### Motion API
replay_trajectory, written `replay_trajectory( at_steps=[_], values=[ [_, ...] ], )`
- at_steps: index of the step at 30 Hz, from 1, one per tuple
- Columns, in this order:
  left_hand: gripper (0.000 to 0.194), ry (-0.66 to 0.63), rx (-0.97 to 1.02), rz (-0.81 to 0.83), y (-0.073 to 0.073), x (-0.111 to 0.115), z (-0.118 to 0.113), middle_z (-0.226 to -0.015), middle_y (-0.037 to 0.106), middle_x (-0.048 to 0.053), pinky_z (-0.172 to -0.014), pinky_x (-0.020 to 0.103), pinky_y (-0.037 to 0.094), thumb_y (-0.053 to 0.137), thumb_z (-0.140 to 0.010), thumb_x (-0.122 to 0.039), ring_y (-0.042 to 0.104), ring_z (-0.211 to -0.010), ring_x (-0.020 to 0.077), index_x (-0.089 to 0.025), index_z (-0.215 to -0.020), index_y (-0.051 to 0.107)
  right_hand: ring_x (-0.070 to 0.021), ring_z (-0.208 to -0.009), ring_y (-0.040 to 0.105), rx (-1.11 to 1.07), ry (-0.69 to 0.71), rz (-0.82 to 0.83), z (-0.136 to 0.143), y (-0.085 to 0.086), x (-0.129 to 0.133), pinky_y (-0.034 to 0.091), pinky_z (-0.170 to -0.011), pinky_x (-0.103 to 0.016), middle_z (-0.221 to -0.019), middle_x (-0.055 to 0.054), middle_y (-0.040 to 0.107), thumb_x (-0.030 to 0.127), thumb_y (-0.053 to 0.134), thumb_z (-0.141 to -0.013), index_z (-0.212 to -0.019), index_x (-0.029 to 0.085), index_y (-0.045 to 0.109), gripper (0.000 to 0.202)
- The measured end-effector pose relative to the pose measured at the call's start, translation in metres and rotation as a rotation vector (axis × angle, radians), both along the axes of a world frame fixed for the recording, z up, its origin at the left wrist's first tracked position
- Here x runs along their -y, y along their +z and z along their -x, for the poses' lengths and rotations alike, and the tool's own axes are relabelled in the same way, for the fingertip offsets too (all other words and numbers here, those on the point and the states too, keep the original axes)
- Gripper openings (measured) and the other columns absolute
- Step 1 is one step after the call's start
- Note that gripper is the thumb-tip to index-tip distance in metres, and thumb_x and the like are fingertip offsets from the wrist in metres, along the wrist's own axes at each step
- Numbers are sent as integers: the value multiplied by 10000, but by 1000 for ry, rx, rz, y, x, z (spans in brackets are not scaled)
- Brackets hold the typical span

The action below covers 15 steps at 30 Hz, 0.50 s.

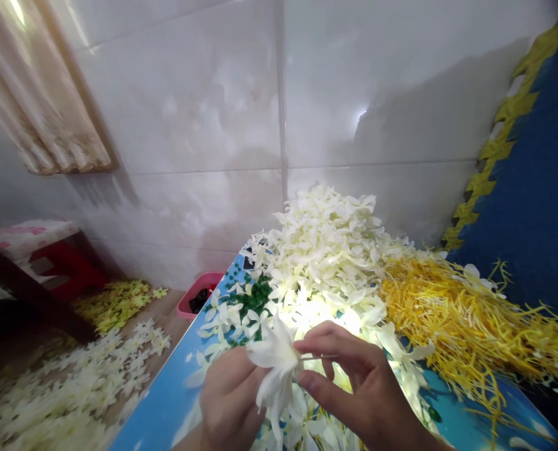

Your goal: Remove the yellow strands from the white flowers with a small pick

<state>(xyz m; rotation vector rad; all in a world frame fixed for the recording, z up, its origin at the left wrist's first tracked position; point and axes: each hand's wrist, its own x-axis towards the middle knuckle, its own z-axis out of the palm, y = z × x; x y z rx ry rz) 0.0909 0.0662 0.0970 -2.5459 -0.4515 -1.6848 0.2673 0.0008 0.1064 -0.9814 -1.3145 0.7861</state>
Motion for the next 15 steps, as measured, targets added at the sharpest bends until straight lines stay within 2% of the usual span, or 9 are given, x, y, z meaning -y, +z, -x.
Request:
replay_trajectory(
  at_steps=[6,11,15],
  values=[
    [267,-58,-41,30,0,1,-2,-745,729,80,-501,259,484,492,-955,-193,660,-618,167,-165,-813,716,-166,-779,638,11,-19,57,1,4,1,481,-626,-276,-844,-22,672,204,743,-783,-846,280,781,106],
    [245,-66,-25,22,-1,1,-2,-625,663,46,-499,251,471,509,-944,-172,627,-570,154,-155,-821,720,-163,-771,638,5,-7,49,0,5,0,483,-631,-279,-834,-19,677,200,735,-792,-859,299,795,134],
    [270,-54,-29,32,-2,1,0,-614,643,40,-518,252,470,489,-958,-182,630,-594,157,-162,-807,712,-156,-782,635,5,-12,50,0,4,-1,480,-627,-264,-850,-15,685,208,746,-788,-883,308,795,146]
  ],
)
